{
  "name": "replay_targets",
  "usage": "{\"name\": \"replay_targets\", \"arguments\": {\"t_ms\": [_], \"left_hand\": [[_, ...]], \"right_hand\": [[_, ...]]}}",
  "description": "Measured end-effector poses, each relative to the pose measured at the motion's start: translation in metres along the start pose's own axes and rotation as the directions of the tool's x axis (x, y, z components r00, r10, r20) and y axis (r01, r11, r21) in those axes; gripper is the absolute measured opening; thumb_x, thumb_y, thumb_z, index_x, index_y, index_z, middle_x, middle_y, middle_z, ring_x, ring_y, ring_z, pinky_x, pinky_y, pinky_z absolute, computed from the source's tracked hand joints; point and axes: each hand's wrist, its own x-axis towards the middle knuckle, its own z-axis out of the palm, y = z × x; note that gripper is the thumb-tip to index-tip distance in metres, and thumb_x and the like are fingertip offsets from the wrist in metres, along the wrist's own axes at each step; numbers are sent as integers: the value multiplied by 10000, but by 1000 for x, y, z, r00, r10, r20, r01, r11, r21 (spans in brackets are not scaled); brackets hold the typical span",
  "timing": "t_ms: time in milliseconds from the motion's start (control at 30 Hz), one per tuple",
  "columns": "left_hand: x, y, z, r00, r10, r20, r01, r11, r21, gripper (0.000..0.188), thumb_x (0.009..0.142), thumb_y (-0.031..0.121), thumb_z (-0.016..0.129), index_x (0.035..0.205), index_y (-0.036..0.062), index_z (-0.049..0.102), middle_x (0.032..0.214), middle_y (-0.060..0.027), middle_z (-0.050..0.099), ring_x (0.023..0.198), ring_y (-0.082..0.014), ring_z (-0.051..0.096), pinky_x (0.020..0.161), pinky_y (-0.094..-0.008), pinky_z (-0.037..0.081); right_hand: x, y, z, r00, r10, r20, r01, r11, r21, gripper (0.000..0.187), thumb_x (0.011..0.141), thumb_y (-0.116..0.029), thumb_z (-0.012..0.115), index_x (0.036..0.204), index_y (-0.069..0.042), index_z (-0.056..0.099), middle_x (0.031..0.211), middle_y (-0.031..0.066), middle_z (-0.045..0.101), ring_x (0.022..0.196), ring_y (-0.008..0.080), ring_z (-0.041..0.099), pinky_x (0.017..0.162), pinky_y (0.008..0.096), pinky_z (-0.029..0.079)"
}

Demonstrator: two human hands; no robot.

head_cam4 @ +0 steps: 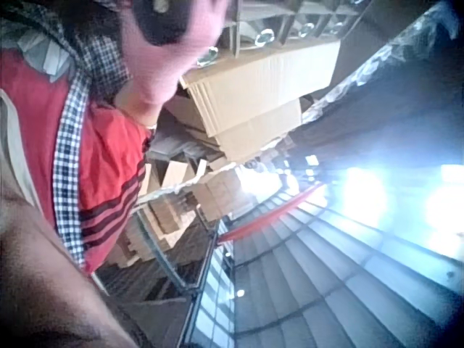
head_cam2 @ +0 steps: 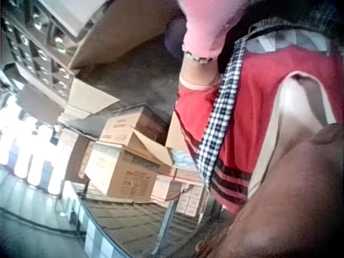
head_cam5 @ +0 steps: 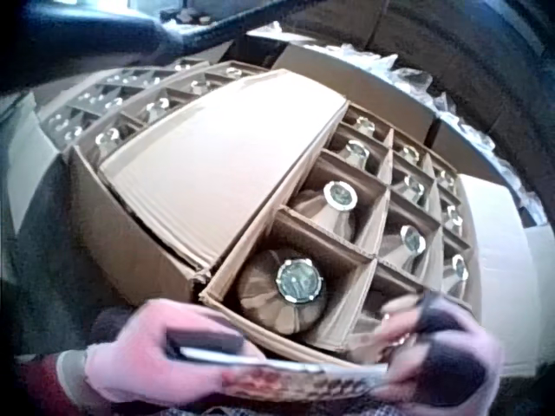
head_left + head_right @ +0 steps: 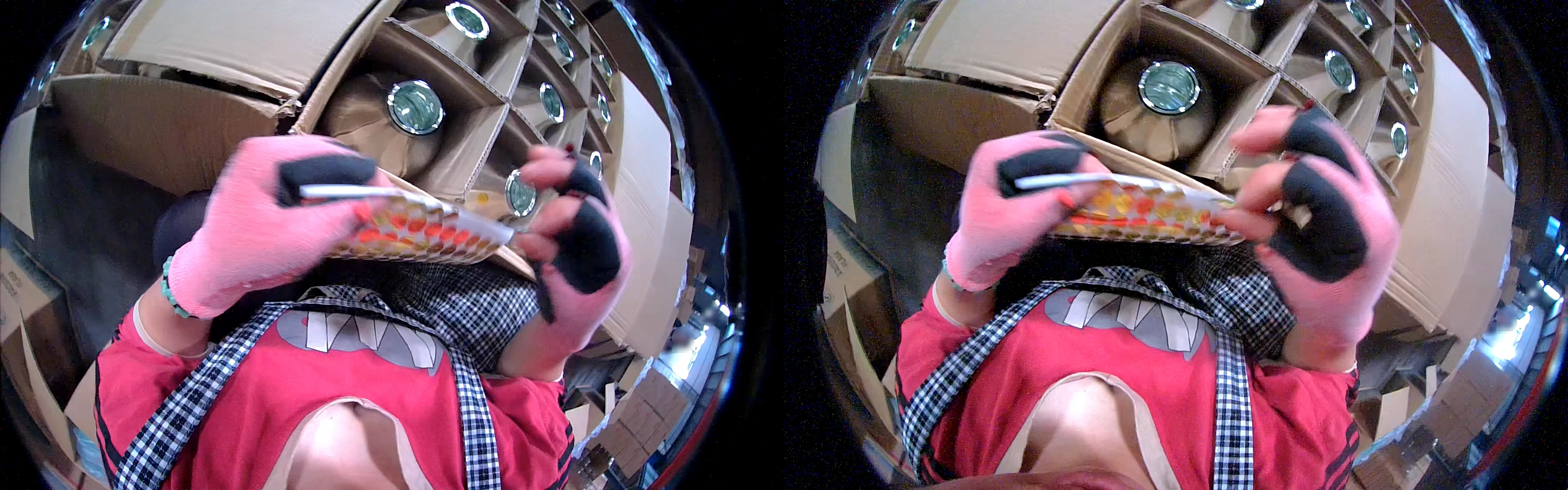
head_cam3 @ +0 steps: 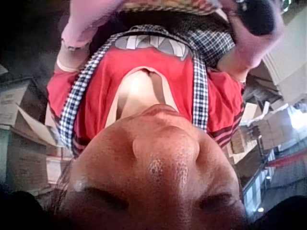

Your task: The person peels circular stickers from a sheet and applies them to the tops of glass jars arranged in a cardboard box. The person handles the sticker sheet and the jars one by one, pressing each sticker onto the jar surface.

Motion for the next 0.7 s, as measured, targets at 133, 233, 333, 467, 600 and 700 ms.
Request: {"name": "replay_targets", "arguments": {"t_ms": [133,233,333,467,600,700], "left_hand": [[6,0,11,901,160,404,-261,942,209,147,629,66,623,776,56,625,663,-88,563,597,-235,553,550,-298,438],[1,-5,19,839,184,512,-330,921,210,183,634,79,632,813,58,609,709,-96,568,628,-255,562,565,-320,448],[-2,-8,17,849,245,468,-354,922,159,183,634,72,627,815,55,612,718,-99,575,637,-262,566,579,-321,454],[0,0,7,859,244,451,-348,923,164,180,625,64,628,805,50,624,710,-97,582,628,-255,571,576,-308,457],[0,-1,3,901,240,362,-327,924,200,155,618,57,619,772,46,627,671,-90,575,600,-226,564,565,-291,451],[-3,-2,-5,934,284,217,-318,937,141,137,611,63,614,740,17,611,657,-84,566,586,-206,549,570,-281,440]], "right_hand": [[43,18,14,967,102,232,-84,993,-85,134,640,-74,665,719,-28,568,982,114,566,878,235,540,776,309,418],[65,43,54,906,31,421,117,940,-321,150,656,-97,642,734,6,564,1020,135,544,930,287,512,807,328,405],[67,49,82,874,-1,486,272,829,-489,168,664,-103,608,782,13,580,1063,163,513,996,330,474,861,362,386],[69,45,95,891,47,451,314,654,-688,224,645,-95,634,851,-15,595,1023,163,519,1003,351,472,877,394,381],[74,28,78,958,-9,287,232,614,-754,265,640,-81,647,893,-26,592,1024,152,529,991,325,495,868,384,393],[67,2,34,992,-27,123,76,909,-410,200,735,-106,616,909,-11,588,1017,107,563,967,212,537,841,291,407]]}}
